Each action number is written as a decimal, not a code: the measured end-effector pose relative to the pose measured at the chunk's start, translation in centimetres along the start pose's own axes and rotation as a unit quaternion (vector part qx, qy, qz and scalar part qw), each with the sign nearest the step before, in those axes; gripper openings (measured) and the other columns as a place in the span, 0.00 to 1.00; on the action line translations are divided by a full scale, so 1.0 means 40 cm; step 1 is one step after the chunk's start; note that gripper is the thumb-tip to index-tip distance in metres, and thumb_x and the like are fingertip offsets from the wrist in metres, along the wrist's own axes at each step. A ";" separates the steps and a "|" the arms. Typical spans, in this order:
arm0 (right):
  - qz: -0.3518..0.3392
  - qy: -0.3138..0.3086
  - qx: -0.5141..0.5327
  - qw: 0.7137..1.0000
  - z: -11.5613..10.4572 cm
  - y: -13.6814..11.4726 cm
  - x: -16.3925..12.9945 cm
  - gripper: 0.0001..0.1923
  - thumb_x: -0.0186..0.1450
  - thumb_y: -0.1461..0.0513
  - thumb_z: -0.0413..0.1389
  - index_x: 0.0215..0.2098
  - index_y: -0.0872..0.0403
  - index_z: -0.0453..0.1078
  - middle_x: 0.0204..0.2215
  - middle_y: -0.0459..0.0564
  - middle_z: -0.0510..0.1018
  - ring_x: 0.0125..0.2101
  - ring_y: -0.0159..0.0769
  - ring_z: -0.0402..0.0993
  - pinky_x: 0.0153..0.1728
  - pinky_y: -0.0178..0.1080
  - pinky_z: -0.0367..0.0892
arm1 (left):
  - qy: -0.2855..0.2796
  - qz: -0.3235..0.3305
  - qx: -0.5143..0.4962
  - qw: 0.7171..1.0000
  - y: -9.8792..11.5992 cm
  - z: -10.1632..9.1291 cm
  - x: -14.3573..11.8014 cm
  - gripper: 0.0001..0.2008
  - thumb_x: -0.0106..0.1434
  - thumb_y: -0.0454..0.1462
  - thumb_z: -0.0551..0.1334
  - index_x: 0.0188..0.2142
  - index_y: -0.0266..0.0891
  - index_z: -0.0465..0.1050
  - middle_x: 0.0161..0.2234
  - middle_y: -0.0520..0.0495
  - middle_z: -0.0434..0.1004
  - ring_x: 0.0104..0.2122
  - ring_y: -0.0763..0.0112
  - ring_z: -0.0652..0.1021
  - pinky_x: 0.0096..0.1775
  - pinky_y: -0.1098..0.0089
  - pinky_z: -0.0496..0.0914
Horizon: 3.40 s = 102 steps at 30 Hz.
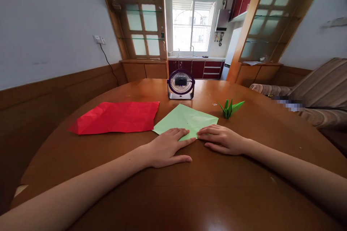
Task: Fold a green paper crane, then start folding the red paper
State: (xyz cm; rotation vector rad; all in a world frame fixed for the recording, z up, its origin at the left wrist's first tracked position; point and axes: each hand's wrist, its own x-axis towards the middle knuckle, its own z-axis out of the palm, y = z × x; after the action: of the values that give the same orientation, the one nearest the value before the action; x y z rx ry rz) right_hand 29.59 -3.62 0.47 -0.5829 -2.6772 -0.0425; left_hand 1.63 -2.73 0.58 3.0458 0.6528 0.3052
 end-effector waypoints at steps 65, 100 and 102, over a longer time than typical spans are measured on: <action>0.087 0.059 -0.003 0.994 0.006 -0.011 0.017 0.16 0.71 0.61 0.46 0.49 0.58 0.72 0.32 0.54 0.79 0.32 0.37 0.73 0.36 0.41 0.68 | 0.099 -0.060 0.233 0.966 -0.036 0.005 0.016 0.21 0.72 0.43 0.48 0.38 0.36 0.77 0.34 0.42 0.79 0.37 0.59 0.76 0.38 0.61 0.67; 0.202 -0.147 -0.018 0.968 -0.075 0.006 0.134 0.12 0.64 0.55 0.57 0.31 0.52 0.79 0.27 0.51 0.80 0.26 0.38 0.74 0.27 0.38 0.64 | 0.031 -0.126 0.079 0.988 -0.075 0.016 -0.014 0.23 0.72 0.46 0.48 0.60 0.39 0.64 0.61 0.39 0.65 0.60 0.57 0.66 0.61 0.53 0.57; 0.220 -0.179 0.027 0.958 -0.099 0.015 0.140 0.13 0.66 0.54 0.55 0.34 0.52 0.79 0.27 0.50 0.81 0.25 0.35 0.73 0.28 0.37 0.64 | 0.013 -0.094 0.075 0.993 -0.083 0.008 -0.019 0.24 0.72 0.47 0.47 0.62 0.41 0.62 0.63 0.39 0.61 0.62 0.57 0.63 0.61 0.55 0.57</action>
State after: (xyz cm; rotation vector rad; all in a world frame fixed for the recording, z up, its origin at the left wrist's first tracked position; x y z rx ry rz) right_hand 26.67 -1.32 6.24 -1.2588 -2.8025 0.2843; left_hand -0.32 -0.01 -0.04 3.0923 0.9992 0.3052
